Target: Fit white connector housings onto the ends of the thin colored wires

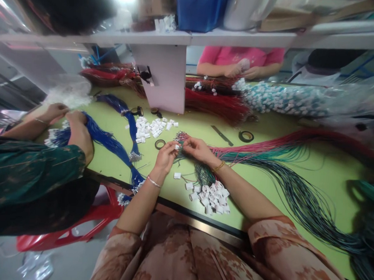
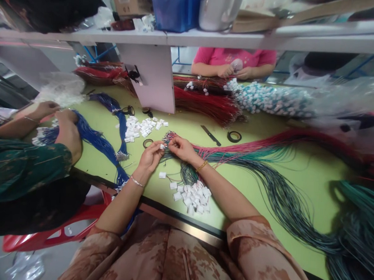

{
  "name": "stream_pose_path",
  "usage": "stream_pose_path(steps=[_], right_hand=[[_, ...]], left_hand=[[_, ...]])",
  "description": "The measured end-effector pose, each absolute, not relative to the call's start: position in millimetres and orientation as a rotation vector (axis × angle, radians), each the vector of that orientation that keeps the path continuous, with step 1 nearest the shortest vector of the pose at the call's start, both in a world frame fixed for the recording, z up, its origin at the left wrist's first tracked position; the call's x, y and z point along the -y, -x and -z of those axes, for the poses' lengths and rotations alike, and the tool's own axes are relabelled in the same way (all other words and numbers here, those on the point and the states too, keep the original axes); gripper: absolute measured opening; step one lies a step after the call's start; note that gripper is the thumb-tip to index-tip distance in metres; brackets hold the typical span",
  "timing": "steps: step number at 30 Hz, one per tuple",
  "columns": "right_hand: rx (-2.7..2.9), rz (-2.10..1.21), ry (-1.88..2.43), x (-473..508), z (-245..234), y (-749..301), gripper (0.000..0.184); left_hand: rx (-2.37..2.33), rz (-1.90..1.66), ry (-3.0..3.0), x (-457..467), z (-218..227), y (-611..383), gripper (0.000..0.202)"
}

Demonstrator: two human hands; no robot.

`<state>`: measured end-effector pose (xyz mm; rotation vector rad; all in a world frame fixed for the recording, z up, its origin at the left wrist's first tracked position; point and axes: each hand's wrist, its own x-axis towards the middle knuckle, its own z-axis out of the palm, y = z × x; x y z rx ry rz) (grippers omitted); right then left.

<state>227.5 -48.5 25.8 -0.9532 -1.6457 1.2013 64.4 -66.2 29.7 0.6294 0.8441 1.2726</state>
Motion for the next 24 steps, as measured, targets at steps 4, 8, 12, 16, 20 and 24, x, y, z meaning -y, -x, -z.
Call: stream_pose_path(steps=[4,8,12,16,20,24], right_hand=[[1.761,-1.008,1.05,51.0,-26.4,-228.2,0.014],[1.813,-0.891,1.086,53.9,-31.0,-228.5,0.01],[1.877,-0.85,1.059,54.8,-33.7,-229.4,0.009],[1.874,-0.801,1.069,54.8,-33.5,-229.3,0.008],[1.893,-0.764,1.077,56.1,-33.5,-226.5,0.009],[1.903,-0.729,1.078,57.2,-33.6,-223.4,0.012]], left_hand=[[-0.837,-1.269,-0.633,66.0,-27.6,-63.1,0.013],[-0.834,-1.28,-0.641,66.2,-25.9,-63.9,0.012],[-0.838,-1.283,-0.644,66.6,-27.0,-64.4,0.011],[-0.847,-1.28,-0.649,67.2,-28.8,-63.8,0.011],[-0.849,-1.279,-0.679,68.8,-26.2,-67.3,0.014],[-0.873,-1.301,-0.717,69.7,-21.1,-73.8,0.02]])
